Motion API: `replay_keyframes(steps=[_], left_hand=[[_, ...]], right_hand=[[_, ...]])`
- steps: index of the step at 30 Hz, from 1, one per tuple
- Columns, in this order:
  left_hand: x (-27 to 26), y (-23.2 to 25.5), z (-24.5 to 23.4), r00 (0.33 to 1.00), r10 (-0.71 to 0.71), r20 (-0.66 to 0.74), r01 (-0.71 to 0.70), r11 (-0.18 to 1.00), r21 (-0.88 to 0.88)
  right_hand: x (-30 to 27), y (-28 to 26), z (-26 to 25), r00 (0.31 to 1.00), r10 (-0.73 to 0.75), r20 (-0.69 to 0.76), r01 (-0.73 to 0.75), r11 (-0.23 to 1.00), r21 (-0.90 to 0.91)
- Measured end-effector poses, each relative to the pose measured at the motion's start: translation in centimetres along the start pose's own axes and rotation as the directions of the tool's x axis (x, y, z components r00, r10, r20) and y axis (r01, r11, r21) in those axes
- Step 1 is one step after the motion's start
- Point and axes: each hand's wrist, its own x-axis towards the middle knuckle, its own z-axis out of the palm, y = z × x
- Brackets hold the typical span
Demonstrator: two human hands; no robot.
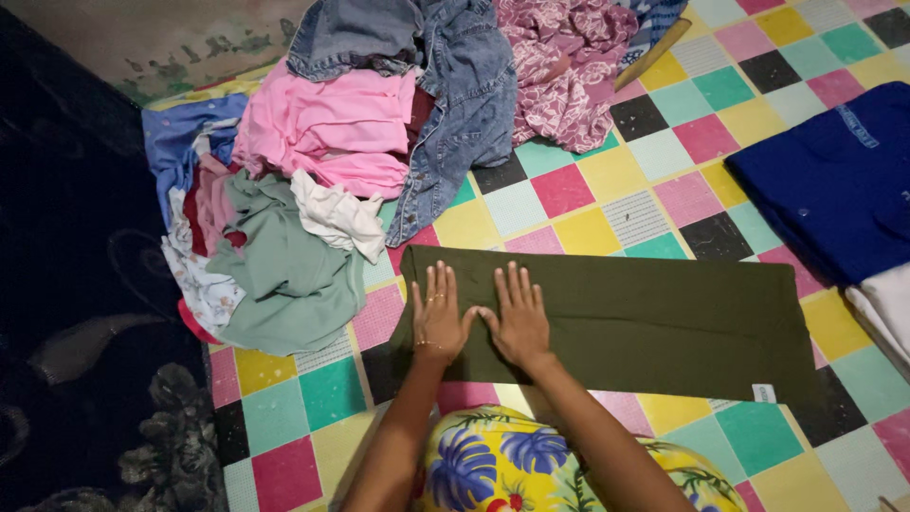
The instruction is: The person folds a green t-shirt on a colorful tiled floor, smoothing and aligning it before folding it into a compact rectangle. They then pick up a pink patterned cloth and begin to fold it.
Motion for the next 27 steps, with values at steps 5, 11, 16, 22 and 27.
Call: replay_keyframes(steps=[5, 11, 16, 22, 27], left_hand=[[-0.8, -0.7, -1.2, 0.995, -0.066, 0.080, 0.062, 0.997, 0.043], [-0.8, 0.2, -0.6, 0.999, -0.007, -0.041, 0.012, 0.992, 0.127], [-1.3, 0.3, -0.2, 0.999, -0.025, -0.021, 0.026, 0.999, 0.028], [-1.1, -0.6, -1.2, 0.998, -0.048, 0.046, 0.046, 0.998, 0.035], [1.0, -2.9, -1.0, 0.999, -0.034, -0.030, 0.036, 0.997, 0.071]], right_hand=[[0.4, 1.7, 0.7, 0.995, 0.102, 0.024, -0.100, 0.993, -0.060], [0.5, 1.6, 1.0, 0.996, 0.086, 0.010, -0.085, 0.993, -0.077], [0.2, 1.2, 0.8, 0.992, 0.103, 0.074, -0.096, 0.991, -0.092], [0.2, 1.2, -0.3, 0.989, 0.085, 0.118, -0.072, 0.991, -0.110], [0.0, 1.8, -0.3, 0.993, 0.054, 0.102, -0.053, 0.998, -0.019]])
